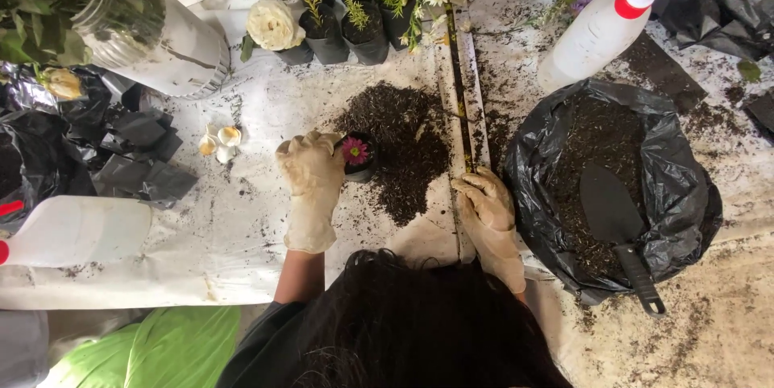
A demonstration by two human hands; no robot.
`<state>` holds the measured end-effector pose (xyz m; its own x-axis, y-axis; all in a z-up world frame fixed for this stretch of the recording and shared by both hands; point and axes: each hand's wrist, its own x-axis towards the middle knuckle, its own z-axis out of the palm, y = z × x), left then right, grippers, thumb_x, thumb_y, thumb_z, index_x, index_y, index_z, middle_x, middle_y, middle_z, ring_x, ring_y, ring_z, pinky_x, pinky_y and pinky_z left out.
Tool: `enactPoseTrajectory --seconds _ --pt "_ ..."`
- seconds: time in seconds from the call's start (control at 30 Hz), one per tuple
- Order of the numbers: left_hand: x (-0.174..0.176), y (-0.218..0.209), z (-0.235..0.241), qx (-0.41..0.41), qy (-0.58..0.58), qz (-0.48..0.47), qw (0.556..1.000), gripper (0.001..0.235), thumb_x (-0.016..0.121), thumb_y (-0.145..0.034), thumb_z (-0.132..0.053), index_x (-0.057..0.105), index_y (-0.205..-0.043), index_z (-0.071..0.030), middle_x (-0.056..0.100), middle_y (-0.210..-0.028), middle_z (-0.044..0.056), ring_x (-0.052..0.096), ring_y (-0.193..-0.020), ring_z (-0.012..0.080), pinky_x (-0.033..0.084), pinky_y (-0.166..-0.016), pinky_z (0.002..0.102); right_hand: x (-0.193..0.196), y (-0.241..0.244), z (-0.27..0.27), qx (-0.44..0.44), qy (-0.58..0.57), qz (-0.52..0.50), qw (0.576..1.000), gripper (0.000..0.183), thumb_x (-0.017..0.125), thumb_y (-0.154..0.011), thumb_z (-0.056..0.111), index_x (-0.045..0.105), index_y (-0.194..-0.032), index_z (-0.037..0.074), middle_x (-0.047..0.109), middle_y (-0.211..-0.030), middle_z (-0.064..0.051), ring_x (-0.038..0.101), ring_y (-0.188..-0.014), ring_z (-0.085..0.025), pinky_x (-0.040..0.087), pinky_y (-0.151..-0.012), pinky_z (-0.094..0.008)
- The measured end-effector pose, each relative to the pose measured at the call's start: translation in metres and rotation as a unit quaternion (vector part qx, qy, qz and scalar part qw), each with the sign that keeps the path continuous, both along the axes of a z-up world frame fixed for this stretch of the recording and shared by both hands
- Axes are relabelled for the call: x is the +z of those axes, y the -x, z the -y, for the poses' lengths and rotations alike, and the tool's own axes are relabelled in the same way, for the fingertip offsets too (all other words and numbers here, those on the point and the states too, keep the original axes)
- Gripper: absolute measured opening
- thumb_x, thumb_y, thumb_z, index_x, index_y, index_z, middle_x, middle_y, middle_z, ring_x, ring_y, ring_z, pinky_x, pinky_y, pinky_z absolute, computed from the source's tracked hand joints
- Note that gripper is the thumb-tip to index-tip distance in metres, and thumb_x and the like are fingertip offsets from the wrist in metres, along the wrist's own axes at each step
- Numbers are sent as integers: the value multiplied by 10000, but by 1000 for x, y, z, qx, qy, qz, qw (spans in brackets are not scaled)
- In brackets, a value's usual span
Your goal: The person gathers soil on a white work surface, scoops it into a black plastic pot, and presses it down by hand. They repeat the process to fill the pot with soil.
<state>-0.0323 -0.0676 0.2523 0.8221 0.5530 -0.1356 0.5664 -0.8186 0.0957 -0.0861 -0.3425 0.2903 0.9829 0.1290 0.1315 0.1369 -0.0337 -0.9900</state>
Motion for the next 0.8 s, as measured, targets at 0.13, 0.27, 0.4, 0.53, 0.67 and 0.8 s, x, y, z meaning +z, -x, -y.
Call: enactPoseTrajectory --seconds 0.13,0.27,0.4,0.53,0.67,0.8 --pt "14 13 -6 -53 -56 -30 997 272 752 -918 -465 747 -1078 -245 732 -965 55 667 -1066 288 452 -1022 560 2 -2 0 1 -5 -8 1000 388 661 -941 17 533 -1294 -78 630 -1238 -239 655 -1183 -312 514 -1060 -396" --pt "-52 16 -35 -124 -85 3 989 255 728 -897 -477 754 -1059 -283 756 -951 19 706 -1032 258 464 -969 523 3 -5 -2 1 5 -10 1000 367 665 -943 23 554 -1275 -89 631 -1236 -244 654 -1192 -313 518 -1052 -395" --pt "-113 8 -56 -136 -109 -23 984 267 682 -928 -495 779 -1036 -272 786 -968 14 728 -1047 244 463 -988 491 3 -9 -3 -7 60 18 998 307 672 -952 42 616 -1227 -82 647 -1232 -234 652 -1196 -301 529 -1024 -393" --pt "-102 10 -48 -161 -117 -98 975 303 618 -979 -330 766 -1206 -195 738 -1047 -29 587 -1244 104 312 -1209 238 -3 -9 -3 -1 41 -9 999 330 669 -964 97 627 -1253 -58 655 -1234 -224 671 -1153 -299 536 -1029 -393" --pt "-104 24 -44 -171 -204 7 964 464 502 -1005 -515 690 -1307 -216 695 -1177 29 584 -1275 209 351 -1174 385 -8 -10 -6 -16 64 45 997 248 656 -967 65 637 -1154 -97 647 -1172 -250 662 -1147 -357 535 -1018 -442" --pt "-75 31 -60 -267 -137 47 953 419 483 -1022 -455 716 -1209 -160 679 -1075 71 623 -1167 221 387 -1126 377 -19 -10 1 -12 158 94 983 234 676 -975 135 697 -1091 -67 655 -1160 -220 636 -1194 -352 543 -994 -399"
